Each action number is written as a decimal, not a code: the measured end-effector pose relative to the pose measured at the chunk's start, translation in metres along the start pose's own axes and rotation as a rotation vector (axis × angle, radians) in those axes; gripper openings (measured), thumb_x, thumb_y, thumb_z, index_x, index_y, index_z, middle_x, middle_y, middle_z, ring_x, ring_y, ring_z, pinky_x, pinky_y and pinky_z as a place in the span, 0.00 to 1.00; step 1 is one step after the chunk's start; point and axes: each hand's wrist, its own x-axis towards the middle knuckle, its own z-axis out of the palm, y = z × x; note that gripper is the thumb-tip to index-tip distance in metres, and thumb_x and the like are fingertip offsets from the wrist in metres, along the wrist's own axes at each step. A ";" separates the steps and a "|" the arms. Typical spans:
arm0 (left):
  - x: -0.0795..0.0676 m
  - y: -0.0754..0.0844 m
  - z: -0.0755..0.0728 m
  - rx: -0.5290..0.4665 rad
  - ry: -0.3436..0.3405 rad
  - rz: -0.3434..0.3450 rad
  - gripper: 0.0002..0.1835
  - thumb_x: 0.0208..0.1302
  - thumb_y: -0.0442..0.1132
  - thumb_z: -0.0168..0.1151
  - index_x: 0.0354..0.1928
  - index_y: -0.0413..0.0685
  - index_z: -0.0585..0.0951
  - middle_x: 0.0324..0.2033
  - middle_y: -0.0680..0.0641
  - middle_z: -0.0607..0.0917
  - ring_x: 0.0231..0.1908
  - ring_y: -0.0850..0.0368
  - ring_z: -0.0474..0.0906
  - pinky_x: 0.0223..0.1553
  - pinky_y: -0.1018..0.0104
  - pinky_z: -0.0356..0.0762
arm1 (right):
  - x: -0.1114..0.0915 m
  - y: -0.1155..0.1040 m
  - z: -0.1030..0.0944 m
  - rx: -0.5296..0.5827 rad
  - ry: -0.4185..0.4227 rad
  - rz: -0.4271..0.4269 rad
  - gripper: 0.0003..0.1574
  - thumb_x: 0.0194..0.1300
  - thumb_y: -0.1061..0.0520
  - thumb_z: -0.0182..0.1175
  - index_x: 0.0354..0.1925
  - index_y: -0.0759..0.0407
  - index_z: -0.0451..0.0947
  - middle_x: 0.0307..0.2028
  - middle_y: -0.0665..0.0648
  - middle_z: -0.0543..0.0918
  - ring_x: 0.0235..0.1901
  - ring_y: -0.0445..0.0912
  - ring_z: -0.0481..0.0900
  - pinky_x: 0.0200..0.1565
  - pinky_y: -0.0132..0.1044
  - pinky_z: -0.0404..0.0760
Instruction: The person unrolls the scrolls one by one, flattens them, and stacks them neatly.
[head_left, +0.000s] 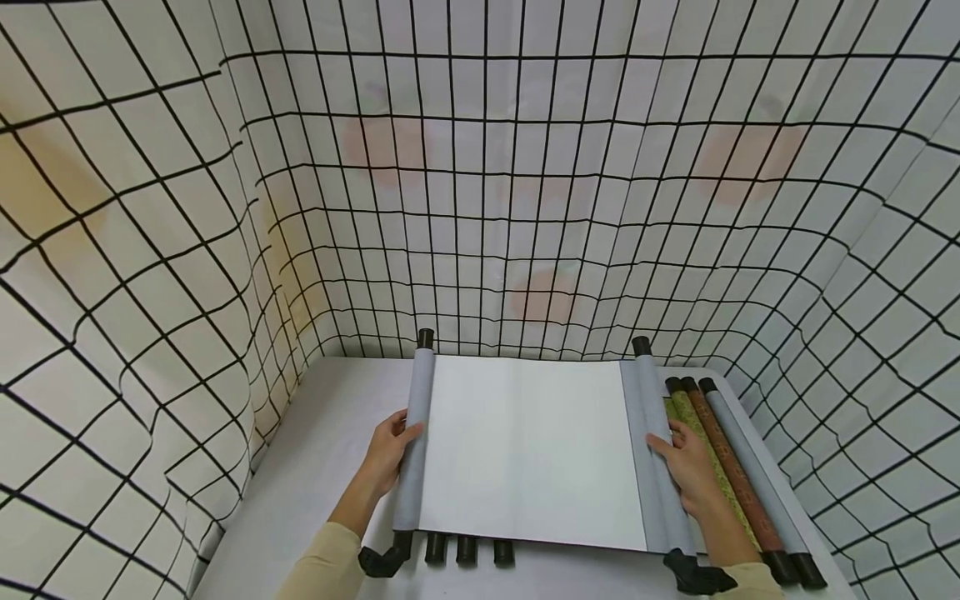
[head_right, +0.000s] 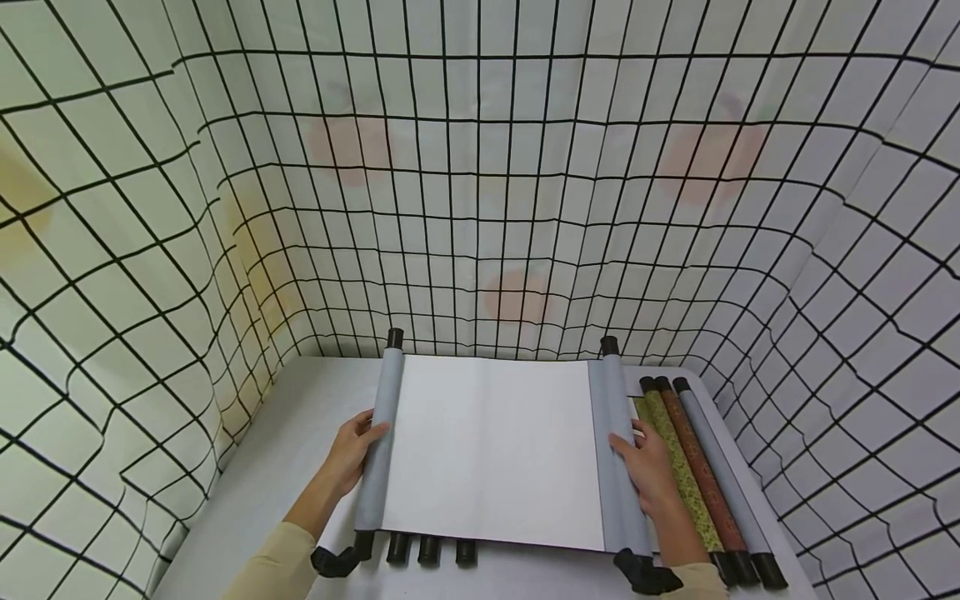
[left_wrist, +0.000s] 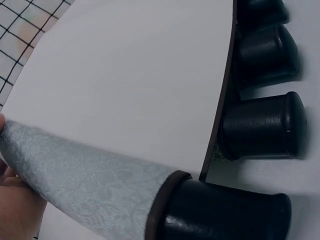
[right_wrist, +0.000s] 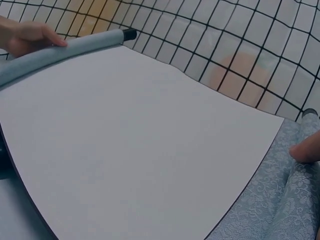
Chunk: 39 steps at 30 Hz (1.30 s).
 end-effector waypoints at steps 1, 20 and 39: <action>0.000 0.000 0.000 -0.007 -0.005 -0.003 0.28 0.75 0.34 0.62 0.71 0.28 0.67 0.57 0.33 0.78 0.50 0.45 0.77 0.49 0.56 0.76 | 0.000 0.000 -0.001 -0.001 0.000 -0.002 0.48 0.79 0.50 0.59 0.79 0.71 0.47 0.68 0.77 0.66 0.46 0.47 0.78 0.42 0.40 0.78; 0.003 0.000 0.004 0.160 0.088 0.007 0.36 0.63 0.39 0.76 0.69 0.39 0.70 0.53 0.38 0.76 0.47 0.44 0.76 0.45 0.53 0.75 | 0.000 0.000 0.003 0.018 0.021 0.013 0.48 0.77 0.51 0.61 0.79 0.71 0.48 0.68 0.76 0.67 0.46 0.47 0.79 0.42 0.39 0.79; -0.001 0.006 -0.004 0.021 0.091 0.002 0.29 0.73 0.38 0.65 0.70 0.33 0.71 0.55 0.37 0.81 0.47 0.48 0.80 0.46 0.58 0.77 | -0.003 -0.001 -0.006 0.028 0.021 0.023 0.48 0.78 0.49 0.60 0.79 0.70 0.47 0.69 0.76 0.65 0.43 0.43 0.77 0.41 0.39 0.79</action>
